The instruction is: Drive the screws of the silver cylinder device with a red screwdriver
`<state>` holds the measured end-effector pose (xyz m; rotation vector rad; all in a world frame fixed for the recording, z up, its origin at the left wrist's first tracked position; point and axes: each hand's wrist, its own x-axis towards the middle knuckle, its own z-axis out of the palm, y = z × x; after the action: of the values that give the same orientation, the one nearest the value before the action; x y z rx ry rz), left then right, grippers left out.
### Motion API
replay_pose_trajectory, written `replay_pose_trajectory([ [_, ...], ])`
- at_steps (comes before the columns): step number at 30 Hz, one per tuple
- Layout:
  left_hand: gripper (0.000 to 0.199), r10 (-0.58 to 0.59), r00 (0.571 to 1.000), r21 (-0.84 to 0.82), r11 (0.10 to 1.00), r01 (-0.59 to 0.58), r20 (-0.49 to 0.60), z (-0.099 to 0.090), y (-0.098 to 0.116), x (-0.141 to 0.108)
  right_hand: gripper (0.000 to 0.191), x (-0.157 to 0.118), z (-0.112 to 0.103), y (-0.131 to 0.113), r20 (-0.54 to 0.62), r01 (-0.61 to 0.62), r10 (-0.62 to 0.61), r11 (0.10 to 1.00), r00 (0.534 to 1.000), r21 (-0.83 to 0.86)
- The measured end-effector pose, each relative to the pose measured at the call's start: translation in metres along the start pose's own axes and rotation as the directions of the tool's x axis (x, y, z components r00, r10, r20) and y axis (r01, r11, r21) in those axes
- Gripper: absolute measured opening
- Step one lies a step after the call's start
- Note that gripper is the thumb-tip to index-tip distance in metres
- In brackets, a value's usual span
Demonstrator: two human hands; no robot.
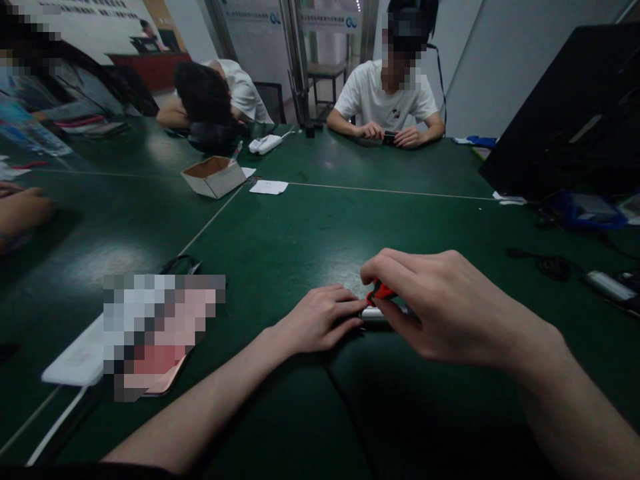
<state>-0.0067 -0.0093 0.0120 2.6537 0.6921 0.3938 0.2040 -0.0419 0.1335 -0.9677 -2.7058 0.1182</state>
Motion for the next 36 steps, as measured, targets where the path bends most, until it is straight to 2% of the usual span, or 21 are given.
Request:
replay_pose_trajectory([
  [6,0.024,-0.009,1.000,-0.033,0.999,0.009,-0.002,0.0003,0.0000,-0.0001,0.014,-0.0017,0.0032,0.0032,-0.050,-0.027,0.019,0.986,0.999,-0.166],
  [10,0.023,-0.011,1.000,-0.047,0.999,0.011,0.002,-0.0001,-0.0003,-0.0001,0.020,-0.0016,0.0036,0.0040,-0.056,-0.033,0.020,0.971,0.998,-0.236],
  [15,0.024,-0.003,1.000,-0.058,0.998,0.002,-0.019,0.0025,-0.0020,-0.0012,0.019,-0.0004,0.0019,0.0030,-0.061,-0.055,0.046,0.987,0.997,-0.152],
  [22,0.028,-0.001,1.000,-0.038,0.999,0.001,-0.010,0.0030,-0.0025,-0.0006,0.016,-0.0009,0.0018,0.0065,-0.048,-0.009,0.009,1.000,0.999,0.001],
  [27,0.024,-0.011,1.000,-0.040,0.999,0.010,-0.017,0.0031,-0.0022,-0.0010,0.010,-0.0006,0.0041,0.0081,-0.084,-0.012,0.000,0.990,0.996,-0.140],
  [30,0.023,-0.018,1.000,-0.043,0.999,0.017,-0.016,0.0035,-0.0026,-0.0015,0.020,-0.0004,0.0045,0.0084,-0.097,-0.016,-0.006,0.975,0.995,-0.222],
  [33,0.024,-0.014,1.000,-0.041,0.999,0.013,-0.026,0.0039,-0.0030,-0.0016,0.025,0.0000,0.0042,0.0080,-0.100,-0.037,0.013,0.970,0.995,-0.241],
  [36,0.025,-0.008,1.000,-0.041,0.999,0.007,-0.028,0.0041,-0.0032,-0.0015,0.017,0.0005,0.0032,0.0069,-0.087,-0.028,0.013,0.984,0.996,-0.173],
])
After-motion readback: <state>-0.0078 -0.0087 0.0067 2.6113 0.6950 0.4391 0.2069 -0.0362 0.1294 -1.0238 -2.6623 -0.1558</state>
